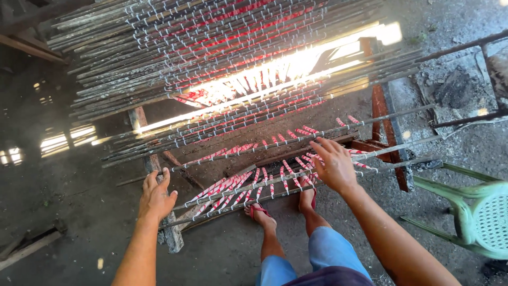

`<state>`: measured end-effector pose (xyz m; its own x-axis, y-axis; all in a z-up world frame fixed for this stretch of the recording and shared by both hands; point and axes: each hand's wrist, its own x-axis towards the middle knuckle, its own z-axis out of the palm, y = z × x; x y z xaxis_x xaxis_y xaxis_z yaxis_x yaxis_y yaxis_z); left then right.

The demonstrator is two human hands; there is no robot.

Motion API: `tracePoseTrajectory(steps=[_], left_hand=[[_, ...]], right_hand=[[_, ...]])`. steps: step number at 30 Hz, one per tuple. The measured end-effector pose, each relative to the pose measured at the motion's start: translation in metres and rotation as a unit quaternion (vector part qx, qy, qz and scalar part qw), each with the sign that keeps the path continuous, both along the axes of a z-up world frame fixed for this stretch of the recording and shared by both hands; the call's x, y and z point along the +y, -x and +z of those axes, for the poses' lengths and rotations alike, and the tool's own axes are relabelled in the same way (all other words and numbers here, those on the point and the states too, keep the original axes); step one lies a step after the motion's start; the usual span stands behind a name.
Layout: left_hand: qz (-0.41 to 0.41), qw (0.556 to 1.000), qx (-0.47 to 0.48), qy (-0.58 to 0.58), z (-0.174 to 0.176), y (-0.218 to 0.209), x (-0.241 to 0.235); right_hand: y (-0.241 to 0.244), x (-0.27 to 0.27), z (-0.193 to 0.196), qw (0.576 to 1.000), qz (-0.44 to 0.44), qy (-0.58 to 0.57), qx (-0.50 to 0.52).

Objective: Arranging wooden rods with candles onto a large drying rack in a candle production facility.

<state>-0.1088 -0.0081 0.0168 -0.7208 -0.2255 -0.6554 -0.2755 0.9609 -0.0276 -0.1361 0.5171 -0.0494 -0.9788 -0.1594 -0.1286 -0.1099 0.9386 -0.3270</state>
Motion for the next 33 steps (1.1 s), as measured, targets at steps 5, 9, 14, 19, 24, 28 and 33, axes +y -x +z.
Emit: tracePoseTrajectory(steps=[5,9,14,19,24,28,33], left_hand=[[0.014,1.000,-0.011,-0.007,0.012,0.001,0.008],[0.014,1.000,-0.014,-0.005,0.006,0.000,0.003],[0.033,0.999,-0.006,-0.022,0.013,0.001,0.008],[0.029,0.999,-0.003,-0.029,0.011,-0.001,0.004],[0.027,0.999,0.003,-0.040,0.020,0.000,0.009],[0.033,0.998,0.011,-0.045,0.016,-0.004,0.007],[0.017,0.998,0.024,-0.063,0.019,-0.007,0.007]], right_hand=[[0.006,-0.006,-0.023,0.996,-0.017,-0.043,-0.075],[0.009,0.008,-0.030,0.992,-0.067,-0.058,-0.088],[0.003,-0.008,0.001,0.991,-0.046,-0.069,-0.106],[-0.012,-0.046,-0.001,0.998,0.005,-0.060,-0.001],[-0.002,-0.082,-0.011,0.996,0.028,0.010,-0.079],[0.000,-0.074,-0.038,0.996,0.006,-0.036,-0.083],[0.001,-0.063,-0.021,0.994,0.003,-0.020,-0.107]])
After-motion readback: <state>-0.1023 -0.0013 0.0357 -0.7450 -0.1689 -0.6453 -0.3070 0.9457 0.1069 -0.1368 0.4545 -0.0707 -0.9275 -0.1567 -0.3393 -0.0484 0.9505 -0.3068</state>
